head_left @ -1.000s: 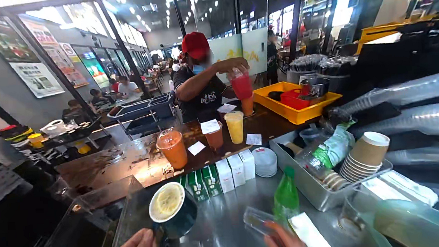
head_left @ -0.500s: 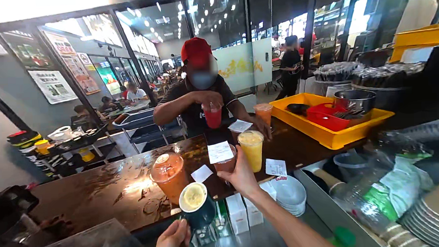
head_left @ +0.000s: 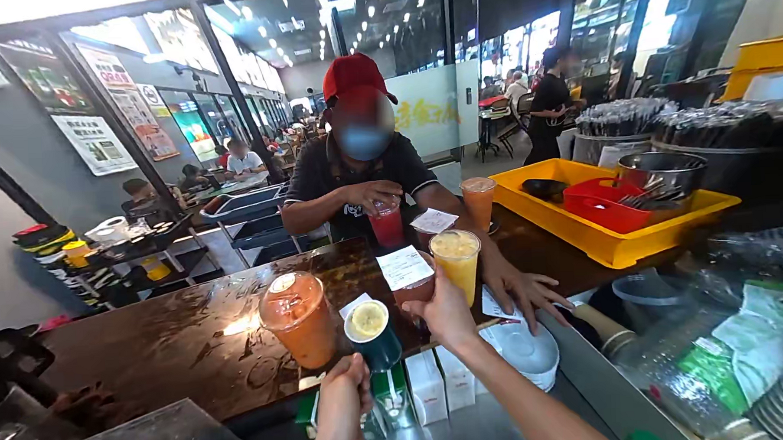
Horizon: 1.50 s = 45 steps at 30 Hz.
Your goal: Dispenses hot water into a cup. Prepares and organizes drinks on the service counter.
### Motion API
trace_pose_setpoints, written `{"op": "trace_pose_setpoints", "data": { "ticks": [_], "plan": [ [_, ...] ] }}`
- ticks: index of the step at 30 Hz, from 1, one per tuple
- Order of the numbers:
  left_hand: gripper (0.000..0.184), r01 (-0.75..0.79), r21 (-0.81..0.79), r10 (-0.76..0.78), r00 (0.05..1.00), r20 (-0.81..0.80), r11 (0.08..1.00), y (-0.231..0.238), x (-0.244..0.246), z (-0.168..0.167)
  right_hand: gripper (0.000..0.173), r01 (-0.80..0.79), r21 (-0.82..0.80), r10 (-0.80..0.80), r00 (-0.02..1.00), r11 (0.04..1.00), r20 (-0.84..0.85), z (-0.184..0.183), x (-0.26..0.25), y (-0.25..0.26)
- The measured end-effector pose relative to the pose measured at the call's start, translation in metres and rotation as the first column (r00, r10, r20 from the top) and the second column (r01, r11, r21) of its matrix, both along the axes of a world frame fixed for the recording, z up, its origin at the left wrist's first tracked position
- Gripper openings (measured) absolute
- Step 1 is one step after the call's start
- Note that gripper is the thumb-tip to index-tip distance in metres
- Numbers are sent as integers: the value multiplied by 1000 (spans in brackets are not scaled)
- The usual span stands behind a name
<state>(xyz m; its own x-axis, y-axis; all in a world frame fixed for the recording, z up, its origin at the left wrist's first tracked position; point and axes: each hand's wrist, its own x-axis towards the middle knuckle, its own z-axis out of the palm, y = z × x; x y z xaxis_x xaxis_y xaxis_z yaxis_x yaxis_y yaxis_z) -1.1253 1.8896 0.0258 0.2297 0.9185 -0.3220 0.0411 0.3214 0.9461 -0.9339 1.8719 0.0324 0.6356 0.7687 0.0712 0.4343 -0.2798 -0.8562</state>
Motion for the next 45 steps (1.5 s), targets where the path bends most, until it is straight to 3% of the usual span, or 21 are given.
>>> {"op": "trace_pose_setpoints", "data": {
  "ticks": [3, 15, 22, 27, 30, 32, 34, 36, 38, 43, 45],
  "plan": [
    [32, -7, 41, 4, 997, 72, 999, 15, 11, -35, 92, 8, -56, -6, 1000, 998, 26, 3, -3, 0],
    [30, 12, 49, -13, 1000, 10, 999, 24, 30, -37, 63, 81, -46, -82, 997, 996, -4, -4, -12, -16],
    [27, 40, 42, -37, 996, -78, 998, 25, 37, -36, 52, 197, 183, -156, 964, 963, -215, -9, -50, -54],
    [52, 3, 123, 24, 976, -217, 992, 8, 11, -47, 37, 144, 364, -47, 964, 920, -262, -11, -100, -114],
    [51, -39, 200, 107, 932, -346, 979, 1, -21, -42, 30, -54, 231, 77, 993, 971, -92, -21, -137, -117],
    [57, -95, 254, 193, 898, -395, 962, 6, -41, -34, 36, -270, 25, 268, 962, 963, 57, -28, -157, -90],
    [66, -134, 341, 275, 871, -408, 930, 18, -57, -22, 50, -367, -231, 412, 891, 901, 190, -33, -171, -47],
    [77, -115, 415, 305, 850, -429, 902, 35, -67, -8, 63, -340, -413, 464, 849, 845, 252, -37, -178, -5],
    [93, -95, 481, 319, 855, -408, 872, 56, -68, -1, 74, -250, -498, 427, 860, 831, 281, -41, -177, 31],
    [142, -178, 509, 268, 957, -108, 842, 113, -46, -27, 103, -101, -604, 344, 890, 790, 301, -40, -167, 85],
    [141, -204, 510, 234, 972, 6, 836, 124, -39, -33, 93, -102, -660, 385, 873, 744, 299, -37, -163, 91]
  ]
}}
